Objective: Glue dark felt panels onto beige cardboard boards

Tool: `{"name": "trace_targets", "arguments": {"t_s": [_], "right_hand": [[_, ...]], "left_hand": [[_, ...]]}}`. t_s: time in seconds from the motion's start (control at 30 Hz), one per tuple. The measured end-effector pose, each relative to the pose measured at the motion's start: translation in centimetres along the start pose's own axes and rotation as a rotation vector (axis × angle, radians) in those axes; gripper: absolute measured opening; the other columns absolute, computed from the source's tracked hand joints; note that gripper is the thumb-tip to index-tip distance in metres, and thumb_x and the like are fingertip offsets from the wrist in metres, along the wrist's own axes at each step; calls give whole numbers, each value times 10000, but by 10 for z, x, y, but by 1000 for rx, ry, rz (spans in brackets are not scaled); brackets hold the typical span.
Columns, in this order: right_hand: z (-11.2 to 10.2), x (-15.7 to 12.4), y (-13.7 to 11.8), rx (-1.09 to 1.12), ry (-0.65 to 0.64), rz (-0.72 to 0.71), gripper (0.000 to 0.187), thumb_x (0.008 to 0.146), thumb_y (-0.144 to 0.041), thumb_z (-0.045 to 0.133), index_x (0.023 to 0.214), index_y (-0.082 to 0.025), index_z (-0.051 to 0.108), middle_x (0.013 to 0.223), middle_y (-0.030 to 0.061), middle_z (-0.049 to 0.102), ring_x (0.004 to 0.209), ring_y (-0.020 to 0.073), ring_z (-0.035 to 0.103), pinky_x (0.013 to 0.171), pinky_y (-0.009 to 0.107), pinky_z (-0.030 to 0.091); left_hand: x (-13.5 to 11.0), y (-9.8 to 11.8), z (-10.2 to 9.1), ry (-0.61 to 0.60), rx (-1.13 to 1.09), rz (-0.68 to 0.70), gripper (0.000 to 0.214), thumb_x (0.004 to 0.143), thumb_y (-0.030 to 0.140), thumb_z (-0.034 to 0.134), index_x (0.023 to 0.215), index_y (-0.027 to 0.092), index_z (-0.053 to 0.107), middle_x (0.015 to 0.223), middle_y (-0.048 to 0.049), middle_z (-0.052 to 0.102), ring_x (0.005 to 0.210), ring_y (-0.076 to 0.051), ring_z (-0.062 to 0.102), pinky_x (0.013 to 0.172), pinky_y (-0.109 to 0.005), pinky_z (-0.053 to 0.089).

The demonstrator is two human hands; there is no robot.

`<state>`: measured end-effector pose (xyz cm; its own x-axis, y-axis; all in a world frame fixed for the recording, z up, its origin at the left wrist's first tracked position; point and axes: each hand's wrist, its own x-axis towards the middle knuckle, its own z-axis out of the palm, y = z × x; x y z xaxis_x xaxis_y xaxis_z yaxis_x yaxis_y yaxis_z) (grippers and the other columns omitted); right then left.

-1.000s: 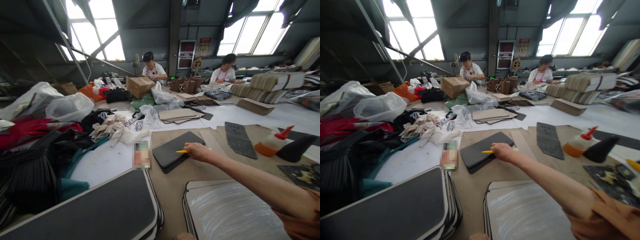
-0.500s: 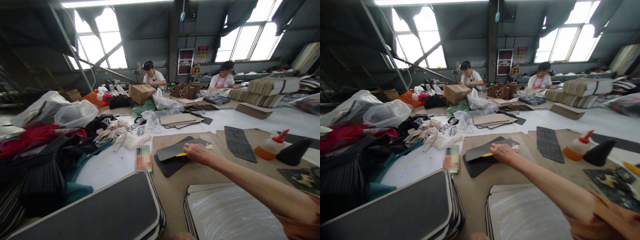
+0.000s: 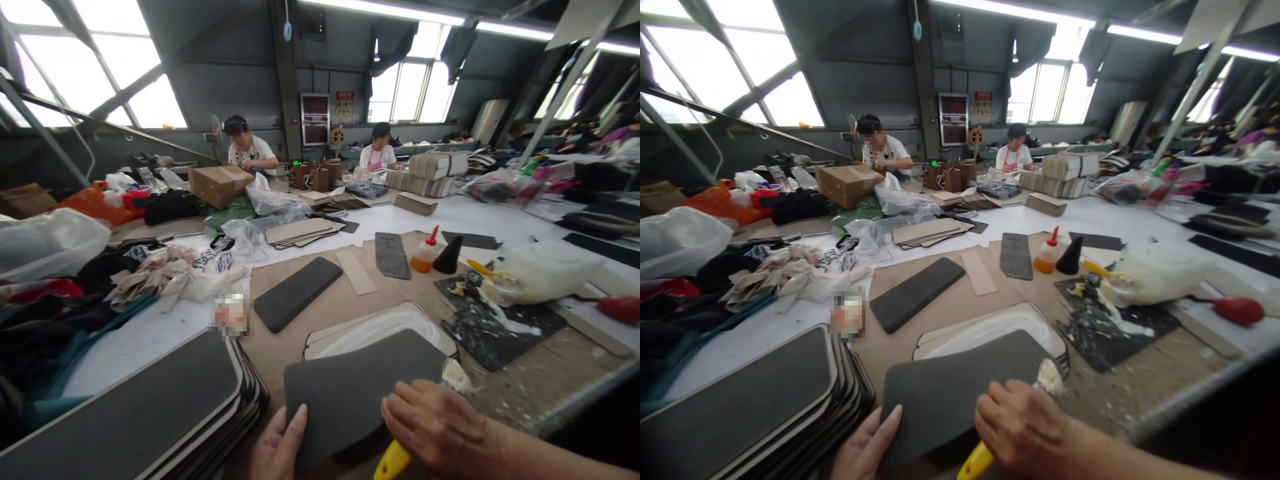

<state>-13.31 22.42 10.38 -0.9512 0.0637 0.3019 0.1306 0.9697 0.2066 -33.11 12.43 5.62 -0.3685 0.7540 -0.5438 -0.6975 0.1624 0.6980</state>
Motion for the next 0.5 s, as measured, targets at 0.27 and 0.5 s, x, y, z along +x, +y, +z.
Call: {"name": "trace_targets", "arguments": {"t_s": [0.27,0.5], "right_hand": [[16,-99,20,15,93,699,234,879,-233,379,924,-187,604,817,72,644,686,157,621,595,242,468],[33,-118,38,534,-224,1173,259,815,-364,406,717,-201,581,700,32,661,678,196,616,618,292,441]], "left_hand": [[-10,-29,-4,62,22,37,518,415,360,841,850,153,650,754,-60,727,860,-293,659,718,-356,561],[-8,-42,-8,60,33,46,591,396,358,853,907,155,634,698,-35,720,845,-267,663,719,-326,554]]}}
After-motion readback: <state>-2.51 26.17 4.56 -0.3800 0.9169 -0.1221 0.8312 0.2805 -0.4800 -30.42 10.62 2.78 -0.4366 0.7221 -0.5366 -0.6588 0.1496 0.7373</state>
